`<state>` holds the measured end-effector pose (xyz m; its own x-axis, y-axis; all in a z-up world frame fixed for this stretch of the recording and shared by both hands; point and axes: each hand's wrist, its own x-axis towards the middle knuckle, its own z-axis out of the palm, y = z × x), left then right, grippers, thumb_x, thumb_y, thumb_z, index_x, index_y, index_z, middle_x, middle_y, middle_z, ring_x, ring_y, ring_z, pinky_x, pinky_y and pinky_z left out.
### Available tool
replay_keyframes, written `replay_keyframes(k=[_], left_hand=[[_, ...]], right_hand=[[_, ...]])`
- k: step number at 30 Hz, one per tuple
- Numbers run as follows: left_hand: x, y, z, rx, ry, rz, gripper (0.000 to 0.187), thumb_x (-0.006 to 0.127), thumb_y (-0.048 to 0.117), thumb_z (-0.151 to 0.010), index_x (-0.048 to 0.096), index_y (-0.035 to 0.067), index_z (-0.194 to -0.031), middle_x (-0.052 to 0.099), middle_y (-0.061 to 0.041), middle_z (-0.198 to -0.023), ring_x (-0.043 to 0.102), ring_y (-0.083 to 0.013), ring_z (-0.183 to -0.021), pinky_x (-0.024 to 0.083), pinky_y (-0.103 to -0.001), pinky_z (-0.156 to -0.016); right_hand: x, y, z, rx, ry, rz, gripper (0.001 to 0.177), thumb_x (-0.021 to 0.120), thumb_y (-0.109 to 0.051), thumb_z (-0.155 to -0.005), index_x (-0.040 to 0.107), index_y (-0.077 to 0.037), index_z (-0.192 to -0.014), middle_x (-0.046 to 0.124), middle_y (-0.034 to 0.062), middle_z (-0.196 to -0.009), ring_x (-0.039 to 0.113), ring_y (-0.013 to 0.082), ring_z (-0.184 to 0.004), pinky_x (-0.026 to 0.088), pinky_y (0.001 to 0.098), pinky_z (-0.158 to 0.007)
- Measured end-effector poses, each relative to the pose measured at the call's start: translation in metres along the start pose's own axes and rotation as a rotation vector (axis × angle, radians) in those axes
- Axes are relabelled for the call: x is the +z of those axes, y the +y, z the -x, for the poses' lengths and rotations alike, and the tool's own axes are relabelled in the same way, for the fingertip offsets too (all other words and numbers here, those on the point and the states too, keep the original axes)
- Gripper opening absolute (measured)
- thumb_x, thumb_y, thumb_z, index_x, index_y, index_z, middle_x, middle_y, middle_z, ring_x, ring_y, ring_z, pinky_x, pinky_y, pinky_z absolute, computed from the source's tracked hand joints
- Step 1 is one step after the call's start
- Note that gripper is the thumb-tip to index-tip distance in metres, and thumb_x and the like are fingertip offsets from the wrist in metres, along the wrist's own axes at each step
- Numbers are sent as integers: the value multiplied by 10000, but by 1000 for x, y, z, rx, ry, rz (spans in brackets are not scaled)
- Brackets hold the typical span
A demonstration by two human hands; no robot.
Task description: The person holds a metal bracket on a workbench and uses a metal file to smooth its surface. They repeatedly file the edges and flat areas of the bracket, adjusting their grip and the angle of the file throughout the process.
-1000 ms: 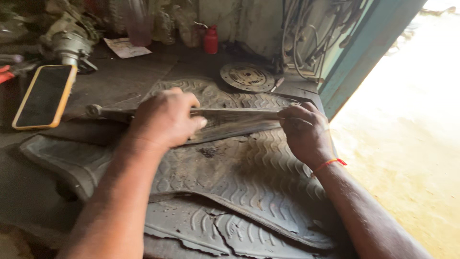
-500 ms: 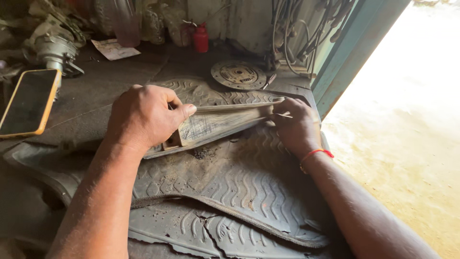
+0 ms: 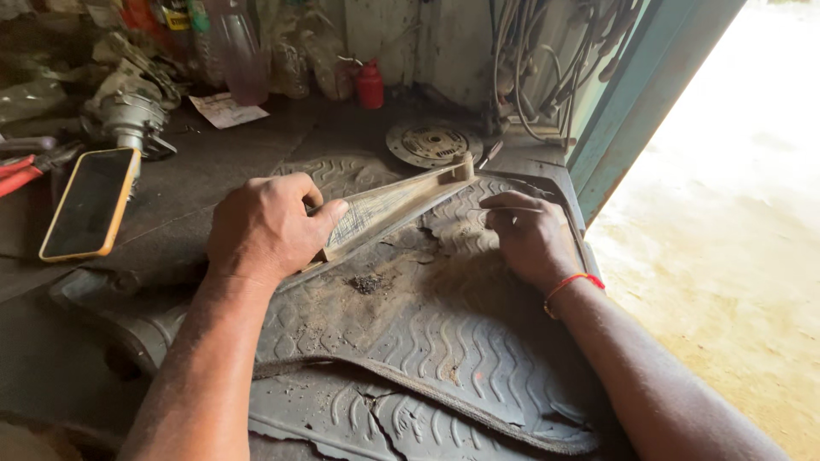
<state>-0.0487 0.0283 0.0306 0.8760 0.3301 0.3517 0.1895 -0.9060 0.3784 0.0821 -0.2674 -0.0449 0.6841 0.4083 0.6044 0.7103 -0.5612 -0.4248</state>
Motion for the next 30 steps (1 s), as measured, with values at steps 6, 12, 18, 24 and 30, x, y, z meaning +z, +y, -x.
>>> replay_keyframes(k=[6,12,18,24,30], left_hand=[[-5,-6,-3,94,-11,20,336,802,480,-786,791,149,-846,754,-152,-850,721,-347,-827,566,-463,-739],[-8,-9,-9,10,-114,51,307,755,490,-818,799,187,-842,780,-89,-834,750,-295,-794,575,-432,-749],[-2,-14,-15,-27,-26,159,333,759,493,-827,811,171,-890,773,-114,-847,733,-302,-806,561,-428,-751],[-1,-25,-18,-22,-23,271,326,753,475,-819,811,155,-842,774,-116,-828,745,-283,-794,568,-418,-735],[5,-27,-20,-19,0,257,317,750,470,-828,808,159,-815,769,-120,-823,737,-297,-784,565,-426,-731]], right_hand=[[-14,-22,-4,230,-107,-166,429,608,-50,-848,723,-151,-1249,777,82,-1078,762,200,-829,590,341,-710],[-12,-38,-6,201,-57,-16,408,786,-183,-848,698,-103,-1238,721,127,-1128,729,258,-757,558,377,-716],[0,-45,-2,-89,48,23,180,790,-136,-899,705,-31,-779,797,83,-1043,727,246,-887,525,381,-817],[4,-94,-23,-98,-138,-175,118,789,-122,-846,774,-83,-957,770,64,-897,717,148,-789,574,302,-726],[30,-123,-30,-100,-255,-194,115,793,-108,-838,791,-105,-953,779,28,-831,741,115,-748,589,297,-715]])
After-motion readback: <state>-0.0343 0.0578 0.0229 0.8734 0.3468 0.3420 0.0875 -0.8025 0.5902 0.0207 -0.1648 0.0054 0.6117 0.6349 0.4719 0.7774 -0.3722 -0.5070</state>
